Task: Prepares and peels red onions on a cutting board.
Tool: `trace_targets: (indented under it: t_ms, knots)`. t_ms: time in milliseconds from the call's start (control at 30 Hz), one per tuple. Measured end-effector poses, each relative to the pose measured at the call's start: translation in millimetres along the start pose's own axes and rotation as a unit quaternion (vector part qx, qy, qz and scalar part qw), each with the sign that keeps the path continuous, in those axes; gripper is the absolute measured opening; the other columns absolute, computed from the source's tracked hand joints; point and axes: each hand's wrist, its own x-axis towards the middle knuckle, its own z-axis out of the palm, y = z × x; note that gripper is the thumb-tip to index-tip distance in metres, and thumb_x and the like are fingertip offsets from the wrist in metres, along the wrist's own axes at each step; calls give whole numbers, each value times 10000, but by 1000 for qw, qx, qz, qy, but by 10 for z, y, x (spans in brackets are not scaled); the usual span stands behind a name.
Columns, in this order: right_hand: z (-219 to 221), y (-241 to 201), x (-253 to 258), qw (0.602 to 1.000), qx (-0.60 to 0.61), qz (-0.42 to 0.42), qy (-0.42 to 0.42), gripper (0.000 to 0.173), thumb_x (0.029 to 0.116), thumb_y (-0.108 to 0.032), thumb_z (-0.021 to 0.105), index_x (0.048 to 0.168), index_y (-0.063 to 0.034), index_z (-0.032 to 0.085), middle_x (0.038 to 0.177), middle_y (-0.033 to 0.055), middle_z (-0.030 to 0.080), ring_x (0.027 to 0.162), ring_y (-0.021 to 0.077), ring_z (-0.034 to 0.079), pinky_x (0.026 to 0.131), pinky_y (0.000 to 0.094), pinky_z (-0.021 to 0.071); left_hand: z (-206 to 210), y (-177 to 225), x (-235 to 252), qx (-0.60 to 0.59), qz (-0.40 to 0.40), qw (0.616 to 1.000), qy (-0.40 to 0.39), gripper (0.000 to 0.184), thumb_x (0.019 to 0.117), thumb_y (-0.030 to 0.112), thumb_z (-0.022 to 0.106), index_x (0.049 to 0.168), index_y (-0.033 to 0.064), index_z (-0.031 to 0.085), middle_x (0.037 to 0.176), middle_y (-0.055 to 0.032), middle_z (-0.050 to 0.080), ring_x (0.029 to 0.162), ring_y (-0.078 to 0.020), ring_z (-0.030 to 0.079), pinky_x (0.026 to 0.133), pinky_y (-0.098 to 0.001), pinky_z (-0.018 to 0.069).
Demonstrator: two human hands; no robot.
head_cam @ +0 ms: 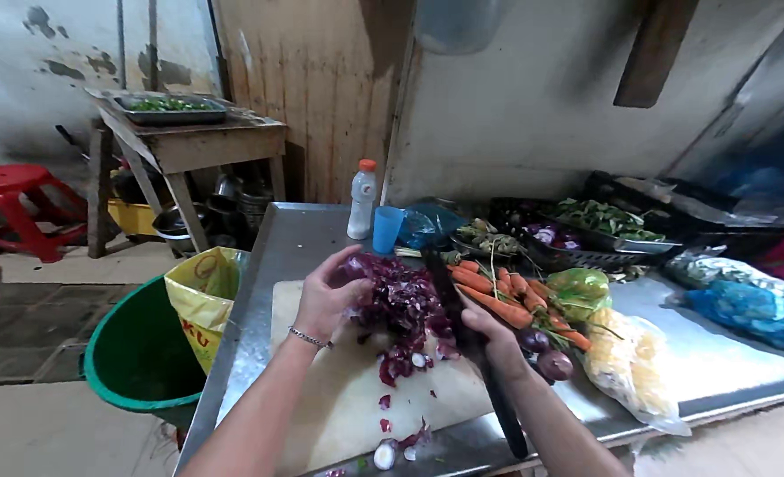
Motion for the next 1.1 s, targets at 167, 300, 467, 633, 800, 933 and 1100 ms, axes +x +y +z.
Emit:
trace_targets:
  t_ms: [167,300,467,633,800,933,1100]
  knots:
    - [253,-147,40,997,33,-37,-53,903,754,-563,792,1496,-230,402,856,-44,587,566,11,526,482,174,469,-15,-88,-74,12,-10,995,-100,549,812,348,783,1300,151,626,1007,3,704,751,-56,646,635,-225,555]
    - [514,-241,46,985,-126,-65,-93,1098,687,-684,785,1567,-198,345,969,-42,663,749,15,606,638,215,530,-17,-145,-71,-18,-1,992,-127,500,789,379,813,1218,169,666,971,37,730,765,-42,668,662,-217,567]
    - [647,-267,74,968,-200,-84,-126,1043,706,-694,750,1585,-292,358,1237,-12,672,1052,95,666,874,340,588,0,-137,-86,-35,-34,994,-102,372,780,82,751,1143,122,682,931,2,732,788,-76,685,674,-244,582]
    - [653,-282,48,949,-283,-88,-107,1112,678,-759,731,1598,-283,327,1251,-9,672,1076,88,662,902,380,585,-45,-200,-78,-29,-18,992,-120,353,920,109,651,1273,114,643,1084,-4,713,935,-80,673,803,-264,580]
    - [673,-278,23,935,-331,-93,-92,1120,682,-779,712,1607,-291,310,1338,-1,631,1154,95,628,956,420,558,-49,-220,-107,-40,-30,992,-115,319,974,112,582,1288,106,637,1089,-6,711,949,-78,670,828,-251,573]
    - [673,-248,18,924,-355,-122,-75,1101,712,-789,687,1607,-262,324,1408,12,590,1225,109,594,1003,438,534,-2,-190,-94,-65,-30,992,-105,317,959,73,582,1272,66,629,1088,-28,711,970,-89,672,860,-267,573]
    - [677,-247,23,919,-369,-124,-63,1063,730,-750,703,1598,-250,347,1409,20,590,1240,119,586,1012,442,527,31,-143,-97,-70,-36,993,-86,306,951,30,579,1254,36,625,1071,-38,710,958,-90,673,873,-267,571]
